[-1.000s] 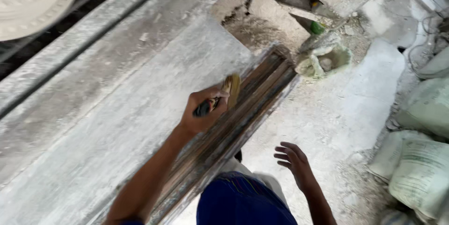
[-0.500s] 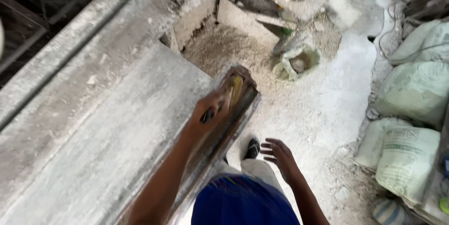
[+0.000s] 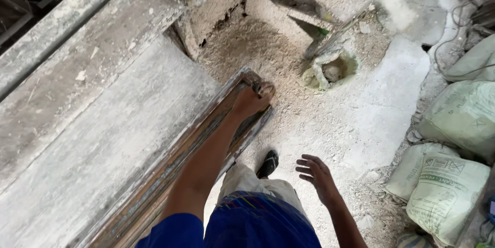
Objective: The person brushes a long wooden mold with a paintbrush, then collects water in a bucket using a pink cup from a tap. They pour the water into the bucket and add white powder from a bag labeled 'Gypsum Casting' into the bucket.
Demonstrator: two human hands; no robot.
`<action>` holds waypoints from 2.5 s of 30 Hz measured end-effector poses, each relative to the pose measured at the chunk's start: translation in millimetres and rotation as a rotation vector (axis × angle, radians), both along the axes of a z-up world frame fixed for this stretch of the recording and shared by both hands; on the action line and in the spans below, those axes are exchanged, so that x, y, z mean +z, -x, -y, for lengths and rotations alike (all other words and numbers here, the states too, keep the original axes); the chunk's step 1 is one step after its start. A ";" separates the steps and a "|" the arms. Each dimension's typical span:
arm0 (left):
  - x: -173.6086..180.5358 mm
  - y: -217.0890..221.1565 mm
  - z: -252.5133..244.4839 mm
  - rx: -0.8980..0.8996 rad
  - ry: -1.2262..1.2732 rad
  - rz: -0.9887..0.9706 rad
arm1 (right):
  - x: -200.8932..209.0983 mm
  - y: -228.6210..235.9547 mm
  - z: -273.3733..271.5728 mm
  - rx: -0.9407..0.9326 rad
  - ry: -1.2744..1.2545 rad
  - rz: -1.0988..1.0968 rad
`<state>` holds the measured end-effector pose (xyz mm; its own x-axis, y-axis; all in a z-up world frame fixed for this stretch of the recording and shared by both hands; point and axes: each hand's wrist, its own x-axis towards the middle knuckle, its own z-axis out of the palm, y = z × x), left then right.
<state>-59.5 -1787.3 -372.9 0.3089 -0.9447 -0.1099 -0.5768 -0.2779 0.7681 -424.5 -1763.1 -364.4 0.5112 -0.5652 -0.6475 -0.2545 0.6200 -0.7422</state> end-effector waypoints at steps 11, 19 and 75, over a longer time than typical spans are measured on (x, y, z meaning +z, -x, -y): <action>3.3 -5.7 -167.9 0.186 -0.218 -0.319 | 10.7 -21.1 -57.8 0.068 -0.001 0.007; -18.7 -6.6 -382.6 0.273 -0.083 -0.362 | 14.5 -93.8 -214.8 0.161 -0.002 -0.010; 58.9 -31.3 -1831.7 0.506 -0.319 0.119 | 20.6 -228.1 -1433.3 1.097 -0.024 -0.197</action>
<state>-28.2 44.4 -314.0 0.7384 -0.6036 -0.3007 -0.3900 -0.7460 0.5398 -196.4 -329.8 -343.9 0.6131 0.1432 -0.7770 -0.7851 0.0006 -0.6194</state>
